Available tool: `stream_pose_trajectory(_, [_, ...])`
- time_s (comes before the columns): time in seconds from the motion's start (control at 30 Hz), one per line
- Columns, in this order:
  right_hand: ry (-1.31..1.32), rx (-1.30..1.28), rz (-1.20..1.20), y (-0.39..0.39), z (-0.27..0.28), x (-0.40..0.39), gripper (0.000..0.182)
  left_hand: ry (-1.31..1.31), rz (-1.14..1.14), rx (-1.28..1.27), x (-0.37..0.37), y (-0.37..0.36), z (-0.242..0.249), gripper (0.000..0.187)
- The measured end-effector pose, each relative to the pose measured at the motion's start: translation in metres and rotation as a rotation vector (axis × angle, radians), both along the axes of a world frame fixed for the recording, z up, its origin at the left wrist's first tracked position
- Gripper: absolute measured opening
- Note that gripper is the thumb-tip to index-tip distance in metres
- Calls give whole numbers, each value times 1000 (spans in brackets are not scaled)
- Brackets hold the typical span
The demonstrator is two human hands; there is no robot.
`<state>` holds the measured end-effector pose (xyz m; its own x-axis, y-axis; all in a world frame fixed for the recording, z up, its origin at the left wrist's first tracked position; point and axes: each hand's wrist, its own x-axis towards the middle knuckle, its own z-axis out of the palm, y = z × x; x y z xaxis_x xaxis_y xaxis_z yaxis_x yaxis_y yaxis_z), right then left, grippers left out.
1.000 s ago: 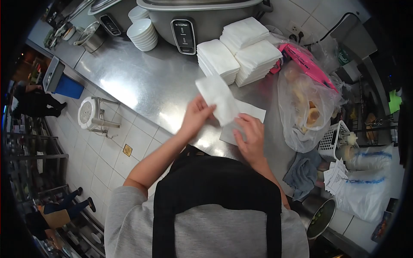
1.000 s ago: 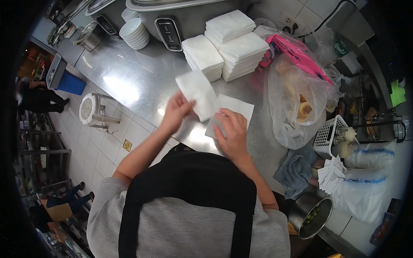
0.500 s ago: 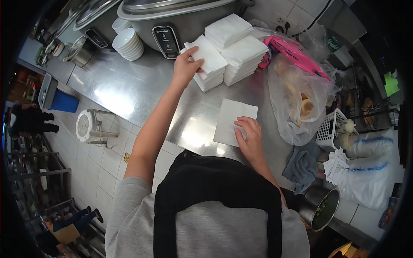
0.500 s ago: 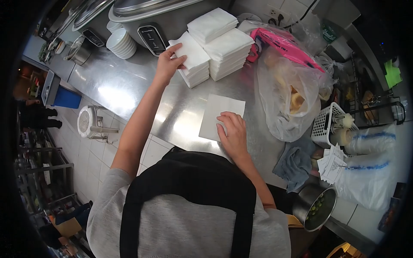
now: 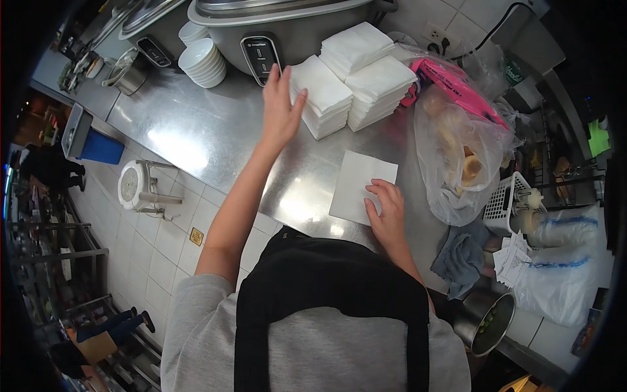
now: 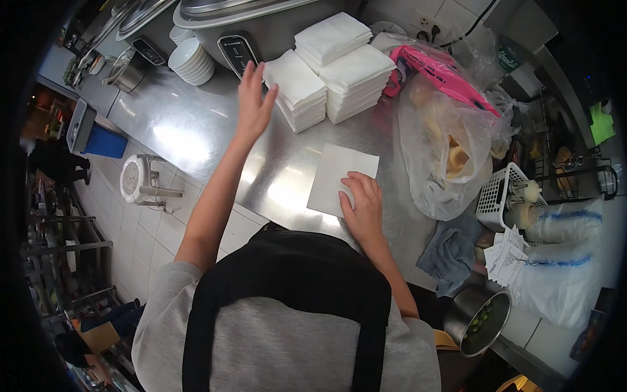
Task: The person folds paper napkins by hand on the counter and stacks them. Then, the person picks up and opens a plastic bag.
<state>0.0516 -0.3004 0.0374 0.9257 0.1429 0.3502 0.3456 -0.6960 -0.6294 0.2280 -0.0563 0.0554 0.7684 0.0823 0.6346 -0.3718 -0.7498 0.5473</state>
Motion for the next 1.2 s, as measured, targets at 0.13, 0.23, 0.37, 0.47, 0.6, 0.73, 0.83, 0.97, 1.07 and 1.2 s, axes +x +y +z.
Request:
stream_pose_trajectory(0.13, [8, 5, 32, 3, 1, 1, 22, 20, -190, 100, -11, -22, 1, 47])
stream_pose_trajectory(0.23, [10, 1, 41, 4, 2, 1, 22, 113, -231, 159, -2, -26, -3, 47])
stream_pose_trajectory(0.37, [12, -7, 31, 1, -1, -1, 23, 215, -208, 185, 9, -22, -20, 56])
stream_pose_trajectory(0.47, [54, -15, 12, -5, -7, -2, 28, 273, -190, 275, 5, -23, -22, 62])
stream_pose_trajectory(0.6, [54, -97, 66, -10, 0, -6, 36, 314, -171, 237, -8, -21, -1, 62])
stream_pose_trajectory(0.73, [163, -72, 209, -19, -7, -24, 28, 73, -368, 60, -46, -12, 10, 54])
stream_pose_trajectory(0.83, [146, -49, 221, -26, -19, -27, 18, 595, -729, -82, -97, -14, -4, 40])
stream_pose_trajectory(0.97, [162, -9, 225, -30, -18, -14, 12, 642, -1002, 119, -129, -25, -23, 40])
stream_pose_trajectory(1.07, [229, 77, 264, -37, -13, -4, 10, 622, -953, 93, -131, -28, -31, 35])
stream_pose_trajectory(1.2, [393, 105, 236, -39, -1, 4, 7, 620, -907, 90, -127, -30, -37, 23])
